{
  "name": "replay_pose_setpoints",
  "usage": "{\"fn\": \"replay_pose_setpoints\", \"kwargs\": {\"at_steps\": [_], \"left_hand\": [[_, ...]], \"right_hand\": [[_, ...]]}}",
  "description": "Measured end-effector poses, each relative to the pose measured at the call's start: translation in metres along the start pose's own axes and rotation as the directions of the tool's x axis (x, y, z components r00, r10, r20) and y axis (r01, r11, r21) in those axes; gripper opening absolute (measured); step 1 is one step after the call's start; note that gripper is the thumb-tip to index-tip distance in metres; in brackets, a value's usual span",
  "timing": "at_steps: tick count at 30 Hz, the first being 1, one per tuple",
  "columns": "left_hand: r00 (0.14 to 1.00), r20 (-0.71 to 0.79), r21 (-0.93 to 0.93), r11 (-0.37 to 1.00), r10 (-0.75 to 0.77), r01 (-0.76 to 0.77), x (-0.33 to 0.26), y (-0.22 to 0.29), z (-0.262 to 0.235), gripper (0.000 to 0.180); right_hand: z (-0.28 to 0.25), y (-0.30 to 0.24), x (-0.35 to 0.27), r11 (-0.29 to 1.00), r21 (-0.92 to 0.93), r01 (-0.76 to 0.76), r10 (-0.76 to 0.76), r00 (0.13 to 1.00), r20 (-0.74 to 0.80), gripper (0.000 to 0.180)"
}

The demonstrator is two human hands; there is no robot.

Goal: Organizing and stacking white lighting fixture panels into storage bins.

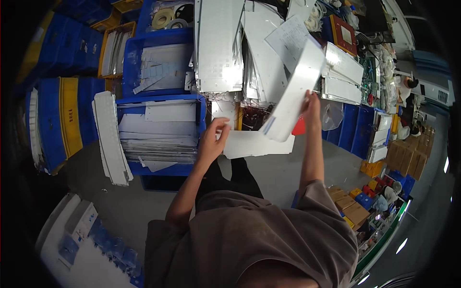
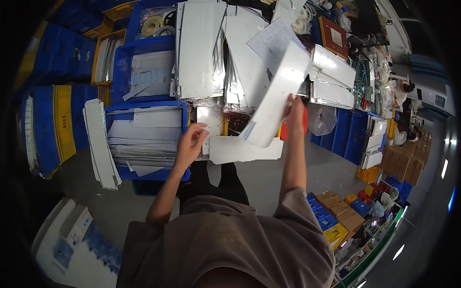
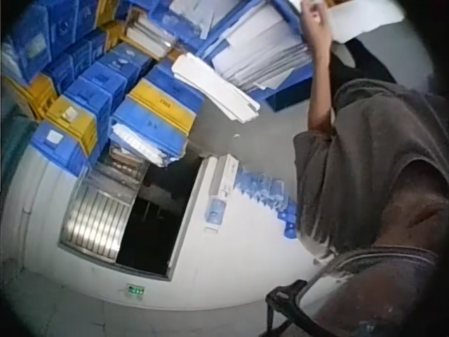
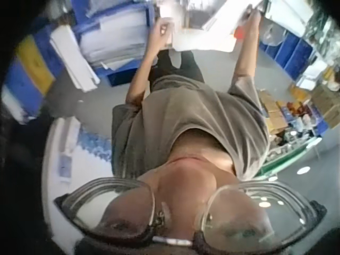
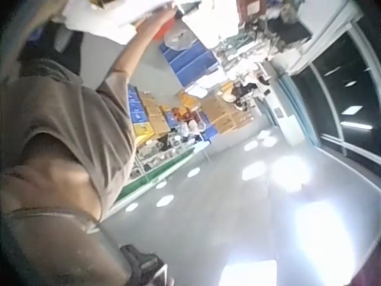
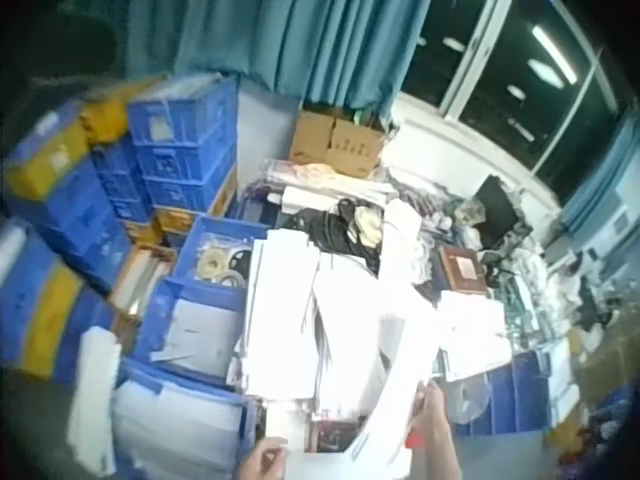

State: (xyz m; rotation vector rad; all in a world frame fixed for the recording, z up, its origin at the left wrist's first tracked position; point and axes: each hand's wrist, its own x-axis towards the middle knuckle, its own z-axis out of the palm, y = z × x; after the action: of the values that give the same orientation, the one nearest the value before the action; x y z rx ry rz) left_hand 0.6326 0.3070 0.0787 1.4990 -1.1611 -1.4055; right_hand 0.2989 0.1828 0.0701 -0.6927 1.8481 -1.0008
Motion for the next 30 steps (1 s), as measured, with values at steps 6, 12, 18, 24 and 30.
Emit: {"fn": "replay_pose_setpoints", "kwargs": {"at_steps": [6, 12, 18, 24, 30], "left_hand": [[0.988, -0.051, -0.019, 0.989, -0.144, 0.143, -0.051, -0.034, -0.019, 0.019], [0.981, -0.082, -0.080, 0.982, -0.175, 0.168, -0.063, -0.046, -0.015, 0.018], [0.993, -0.100, 0.028, 0.997, -0.067, 0.071, -0.007, -0.016, -0.030, 0.019], [0.890, -0.267, 0.410, 0.880, 0.369, -0.242, 0.119, -0.012, -0.069, 0.037], [0.929, -0.354, 0.364, 0.931, 0.107, 0.031, 0.226, -0.047, -0.088, 0.077]], "right_hand": [[-0.047, 0.022, 0.099, 0.975, -0.219, 0.046, -0.062, 0.996, -0.067, 0.034], [-0.040, 0.063, 0.138, 0.891, -0.441, 0.102, -0.159, 0.983, -0.093, 0.038], [-0.048, 0.094, 0.159, 0.763, -0.633, 0.133, -0.250, 0.963, -0.099, 0.041], [-0.027, 0.075, 0.126, 0.731, -0.640, 0.238, -0.425, 0.892, -0.154, 0.041], [0.109, -0.010, 0.002, 0.703, -0.274, 0.657, -0.611, 0.754, 0.242, 0.033]]}}
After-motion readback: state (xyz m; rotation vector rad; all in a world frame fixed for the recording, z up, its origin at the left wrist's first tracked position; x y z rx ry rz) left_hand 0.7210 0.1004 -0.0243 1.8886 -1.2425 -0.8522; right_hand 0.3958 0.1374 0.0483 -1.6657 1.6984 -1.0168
